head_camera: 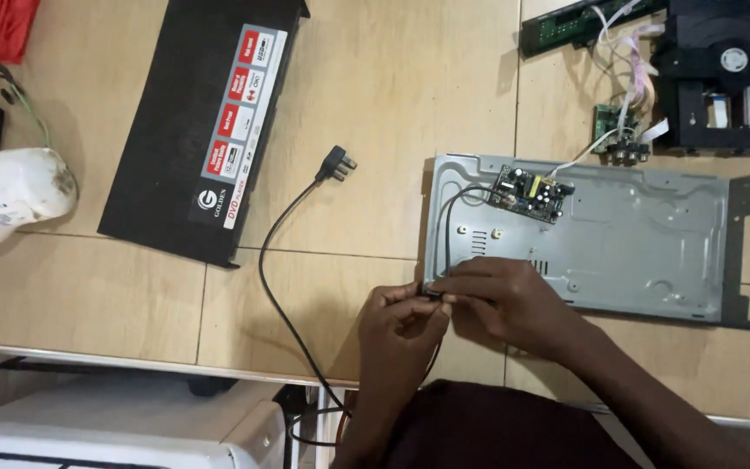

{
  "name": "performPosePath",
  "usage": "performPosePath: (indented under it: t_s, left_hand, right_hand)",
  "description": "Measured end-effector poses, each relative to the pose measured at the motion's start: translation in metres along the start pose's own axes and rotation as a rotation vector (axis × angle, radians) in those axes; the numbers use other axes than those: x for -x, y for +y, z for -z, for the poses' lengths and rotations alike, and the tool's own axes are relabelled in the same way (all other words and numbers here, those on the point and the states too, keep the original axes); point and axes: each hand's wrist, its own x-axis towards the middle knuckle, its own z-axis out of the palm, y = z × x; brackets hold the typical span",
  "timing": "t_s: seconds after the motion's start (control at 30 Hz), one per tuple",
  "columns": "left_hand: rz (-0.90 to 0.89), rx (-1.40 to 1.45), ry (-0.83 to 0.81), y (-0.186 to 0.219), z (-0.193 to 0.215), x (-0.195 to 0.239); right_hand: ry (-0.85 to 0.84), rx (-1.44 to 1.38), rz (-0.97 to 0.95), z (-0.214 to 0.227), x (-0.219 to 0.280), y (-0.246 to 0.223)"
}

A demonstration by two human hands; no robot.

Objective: The person repairs a disassembled DVD player on a wooden table. They connect a power cable to the circuit board, adjust internal components, and use a screwdriver to tighten screws on the board.

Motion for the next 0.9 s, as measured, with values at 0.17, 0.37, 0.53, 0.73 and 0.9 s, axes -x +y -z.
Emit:
performPosePath:
  t_s: [0.17,0.37,0.53,0.73,0.9]
  left_hand:
    - [0.084,-0.012,-0.030,0.013,0.003,-0.001]
    - [0.268,0.107,-0.223,0.025,0.010,-0.003]
    - [0.322,0.215,-0.217,0.029,0.005,0.002]
    - [-0.083,-0.101,-0.021,0.011,-0.001,0.013]
    - [0.000,0.022,-0.082,0.009,0.003,0.003]
  right_hand:
    - [0.065,-0.125,-0.223,0.010,-0.011,-0.015]
    - [-0.057,-0.318,-0.377,0.021,-0.023,-0.011]
    - [-0.096,-0.405,-0.407,0.022,-0.024,-0.008]
    - [-0.120,-0.412,-0.497,0.022,-0.025,-0.012]
    - [-0.128,-0.406,-0.484,0.025,-0.028,-0.013]
